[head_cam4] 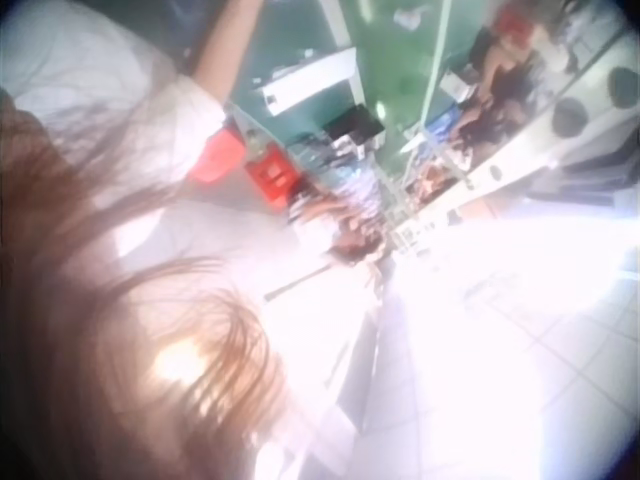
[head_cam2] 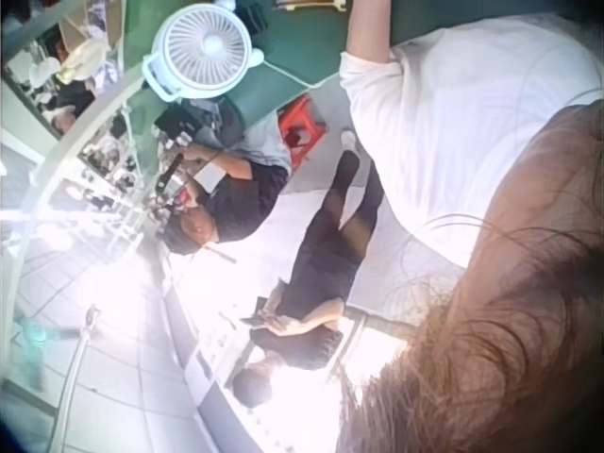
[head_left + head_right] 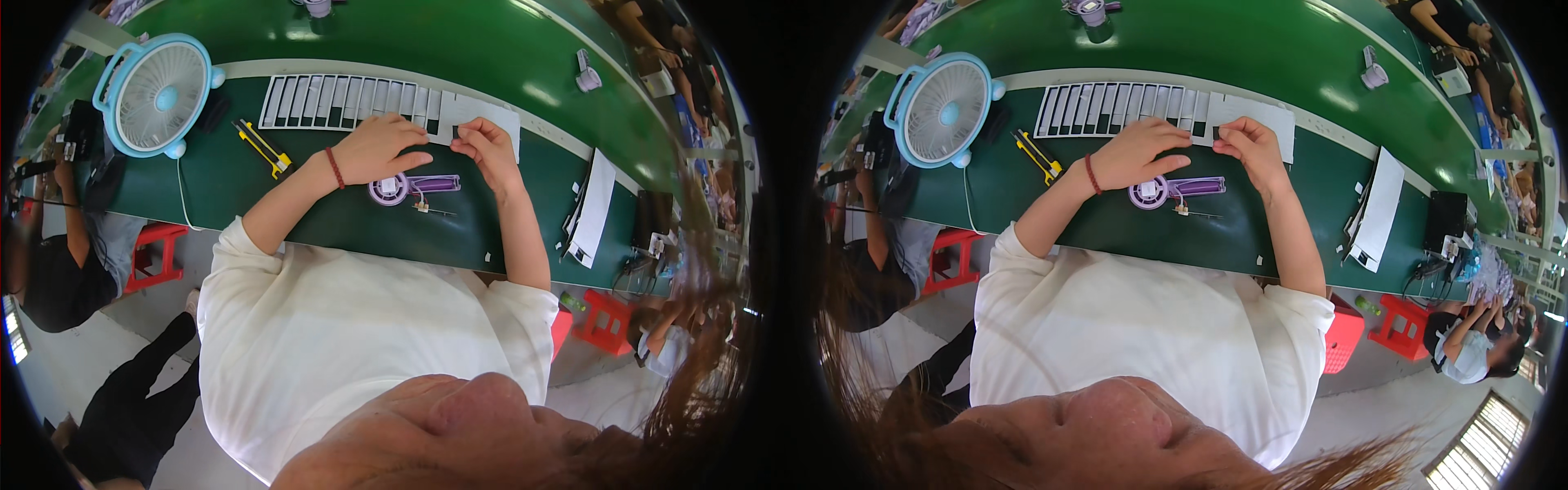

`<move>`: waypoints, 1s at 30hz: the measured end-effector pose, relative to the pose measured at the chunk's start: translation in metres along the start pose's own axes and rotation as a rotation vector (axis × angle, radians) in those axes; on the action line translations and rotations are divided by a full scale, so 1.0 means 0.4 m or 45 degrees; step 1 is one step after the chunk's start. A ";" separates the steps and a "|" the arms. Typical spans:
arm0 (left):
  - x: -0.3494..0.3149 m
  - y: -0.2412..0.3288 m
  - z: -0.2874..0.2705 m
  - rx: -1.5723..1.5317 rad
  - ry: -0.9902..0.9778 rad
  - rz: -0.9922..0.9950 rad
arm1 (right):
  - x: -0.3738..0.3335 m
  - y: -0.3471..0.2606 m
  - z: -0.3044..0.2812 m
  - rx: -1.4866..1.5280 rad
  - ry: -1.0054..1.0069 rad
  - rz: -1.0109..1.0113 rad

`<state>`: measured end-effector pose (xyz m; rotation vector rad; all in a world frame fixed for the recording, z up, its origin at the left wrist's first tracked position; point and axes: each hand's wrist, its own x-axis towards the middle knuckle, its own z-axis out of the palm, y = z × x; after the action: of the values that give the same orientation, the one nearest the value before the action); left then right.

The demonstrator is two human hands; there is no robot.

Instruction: Assembling electronic components and applying adhesive tape to small circuit boards.

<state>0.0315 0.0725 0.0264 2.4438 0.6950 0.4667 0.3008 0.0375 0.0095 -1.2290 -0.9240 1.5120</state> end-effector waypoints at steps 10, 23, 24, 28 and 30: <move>-0.075 0.104 -0.024 -0.108 0.333 0.313 | -0.201 0.031 0.082 0.132 0.091 -0.211; -0.040 0.158 0.029 0.070 0.587 0.253 | -0.248 0.078 0.185 0.181 0.274 -0.542; -0.039 0.158 0.031 0.075 0.593 0.269 | -0.250 0.081 0.185 0.205 0.284 -0.538; -0.034 0.167 0.036 0.104 0.595 0.297 | -0.260 0.091 0.180 0.260 0.266 -0.521; -0.030 0.165 0.039 0.013 0.582 0.278 | -0.265 0.093 0.178 0.306 0.270 -0.489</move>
<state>0.0537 0.0123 0.0512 2.4530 0.6072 1.1335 0.2287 -0.0738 0.0174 -0.9524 -0.7611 1.1268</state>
